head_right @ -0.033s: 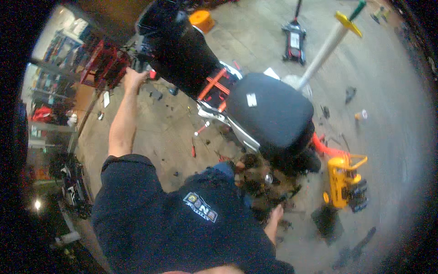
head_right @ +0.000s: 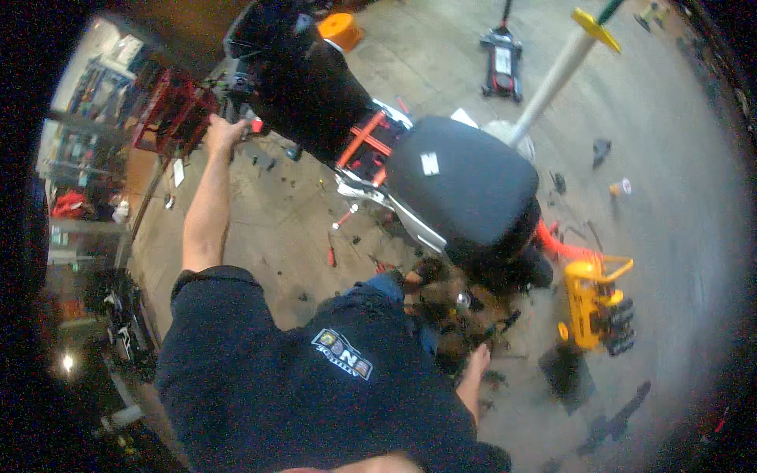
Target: The person wipes their hands with a red cloth, then works on a scooter's battery compartment, handling a small black component and a spray can. They manipulate the scooter's seat and handlebar area, and briefly interact with another person on a different scooter.
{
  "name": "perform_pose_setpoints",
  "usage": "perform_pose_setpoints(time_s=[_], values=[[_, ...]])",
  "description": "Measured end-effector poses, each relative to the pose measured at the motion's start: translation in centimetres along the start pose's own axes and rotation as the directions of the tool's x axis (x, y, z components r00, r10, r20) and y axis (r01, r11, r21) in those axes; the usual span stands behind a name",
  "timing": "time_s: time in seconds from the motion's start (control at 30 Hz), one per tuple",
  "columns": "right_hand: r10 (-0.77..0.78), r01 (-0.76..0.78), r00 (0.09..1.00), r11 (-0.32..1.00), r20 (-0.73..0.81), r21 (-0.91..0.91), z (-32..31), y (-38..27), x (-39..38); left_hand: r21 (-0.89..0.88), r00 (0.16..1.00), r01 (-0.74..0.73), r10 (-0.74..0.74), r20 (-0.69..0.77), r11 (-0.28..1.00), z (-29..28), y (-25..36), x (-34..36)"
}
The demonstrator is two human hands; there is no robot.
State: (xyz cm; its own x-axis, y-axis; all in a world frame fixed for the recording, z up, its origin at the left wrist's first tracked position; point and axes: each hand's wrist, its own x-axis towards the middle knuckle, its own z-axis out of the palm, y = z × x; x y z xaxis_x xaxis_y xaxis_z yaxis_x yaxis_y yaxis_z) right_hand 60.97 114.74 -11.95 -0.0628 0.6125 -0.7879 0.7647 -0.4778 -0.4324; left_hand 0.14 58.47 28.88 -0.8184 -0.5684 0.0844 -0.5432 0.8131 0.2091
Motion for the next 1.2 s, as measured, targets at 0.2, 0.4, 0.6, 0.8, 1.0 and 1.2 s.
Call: perform_pose_setpoints(time_s=[0.2,0.4,0.6,0.8,1.0,1.2], values=[[-0.687,0.681,0.723,0.691,0.071,-0.241,4.9,-9.8,-8.0,0.066,0.543,-0.656,0.531,-0.65,0.752,-0.3,-0.3,-6.2],[-0.933,0.97,0.227,0.242,0.28,0.02,17.1,-27.8,-16.1,-0.5,0.77,-0.406,0.581,0.263,0.765,9.9,-11.1,-26.4],[-0.926,0.964,0.035,-0.068,0.376,-0.258,27.9,-39.7,-19.5,-0.15,0.489,0.284,-0.008,0.872,0.947,15.7,-34.2,-48.3],[-0.917,0.973,-0.019,-0.108,0.398,-0.202,30.1,-39.2,-21.6,-0.073,0.116,0.993,-0.676,0.728,0.091,12.9,-47.4,-56.8],[-0.884,0.999,0.035,0.023,0.467,-0.031,33.6,-33.1,-23.1,-0.234,0.313,0.949,-0.558,0.768,0.211,12.1,-46.5,-51.2],[-0.851,0.976,0.216,0.2,0.478,-0.085,40.1,-26.6,-24.2,-0.302,0.529,0.82,-0.442,0.725,0.486,10.7,-47.4,-40.1]])
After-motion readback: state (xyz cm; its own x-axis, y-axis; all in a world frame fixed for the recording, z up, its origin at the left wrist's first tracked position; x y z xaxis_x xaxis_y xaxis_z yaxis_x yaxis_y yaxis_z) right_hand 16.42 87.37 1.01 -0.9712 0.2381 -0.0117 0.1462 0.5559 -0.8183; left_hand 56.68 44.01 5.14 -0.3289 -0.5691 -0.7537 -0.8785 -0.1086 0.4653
